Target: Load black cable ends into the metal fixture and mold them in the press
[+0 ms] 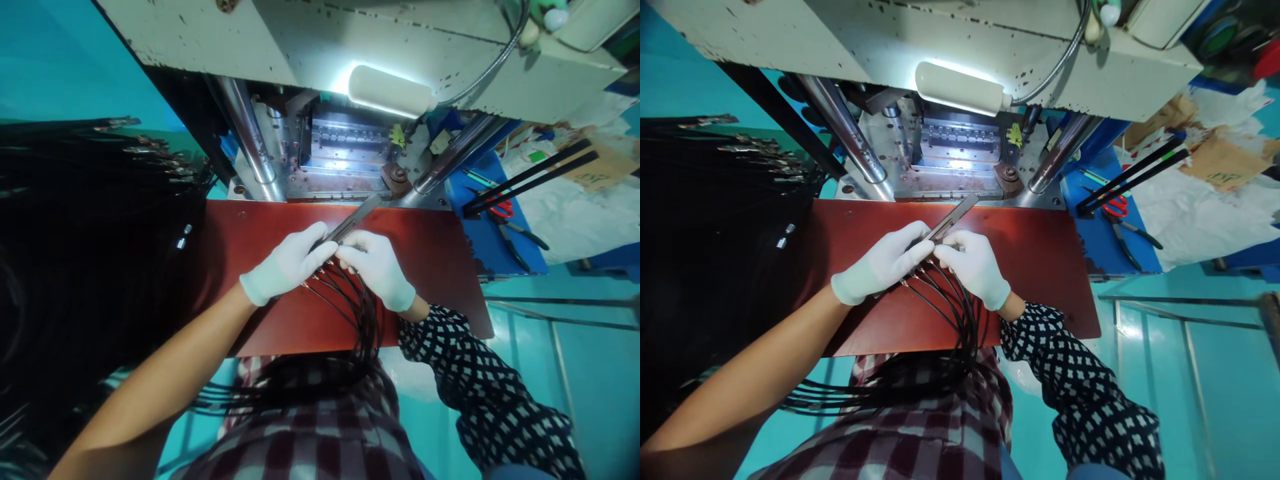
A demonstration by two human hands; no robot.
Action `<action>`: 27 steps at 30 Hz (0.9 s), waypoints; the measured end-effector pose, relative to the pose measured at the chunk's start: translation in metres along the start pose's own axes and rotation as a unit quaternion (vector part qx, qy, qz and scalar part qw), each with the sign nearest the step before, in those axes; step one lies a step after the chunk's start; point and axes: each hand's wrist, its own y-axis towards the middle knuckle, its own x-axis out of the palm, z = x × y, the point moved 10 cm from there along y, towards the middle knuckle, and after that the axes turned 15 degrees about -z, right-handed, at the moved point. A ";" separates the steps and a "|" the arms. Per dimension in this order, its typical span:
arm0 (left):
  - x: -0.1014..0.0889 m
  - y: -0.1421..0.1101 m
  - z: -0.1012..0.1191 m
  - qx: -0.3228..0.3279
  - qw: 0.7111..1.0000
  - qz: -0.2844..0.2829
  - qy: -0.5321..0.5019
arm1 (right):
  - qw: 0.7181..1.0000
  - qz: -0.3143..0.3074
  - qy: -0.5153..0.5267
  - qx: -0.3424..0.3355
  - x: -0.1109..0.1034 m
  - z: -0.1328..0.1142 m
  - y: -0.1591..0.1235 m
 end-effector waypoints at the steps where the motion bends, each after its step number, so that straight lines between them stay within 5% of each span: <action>1: 0.000 0.000 0.000 -0.004 1.000 0.004 0.016 | 1.000 -0.014 0.002 0.001 0.001 0.002 0.001; 5: 0.015 -0.001 -0.010 -0.021 0.986 -0.049 -0.158 | 0.994 -0.066 0.085 0.018 -0.006 0.018 0.001; 9: 0.023 -0.002 -0.018 -0.031 0.958 -0.078 -0.273 | 0.974 0.018 0.223 0.048 -0.044 0.047 -0.017; 12: 0.016 -0.002 -0.017 -0.006 0.959 -0.060 -0.275 | 0.986 0.051 0.151 0.036 -0.060 0.048 -0.037; 17: 0.016 0.000 -0.020 0.010 0.951 -0.053 -0.303 | 0.998 0.010 -0.043 0.052 -0.036 0.025 -0.051; 23: 0.027 0.001 -0.032 -0.026 0.915 -0.099 -0.390 | 0.975 -0.075 0.199 0.059 -0.008 0.033 -0.033; 27: 0.028 0.001 -0.020 0.005 0.924 -0.128 -0.360 | 0.996 -0.012 0.089 0.006 -0.018 0.008 -0.019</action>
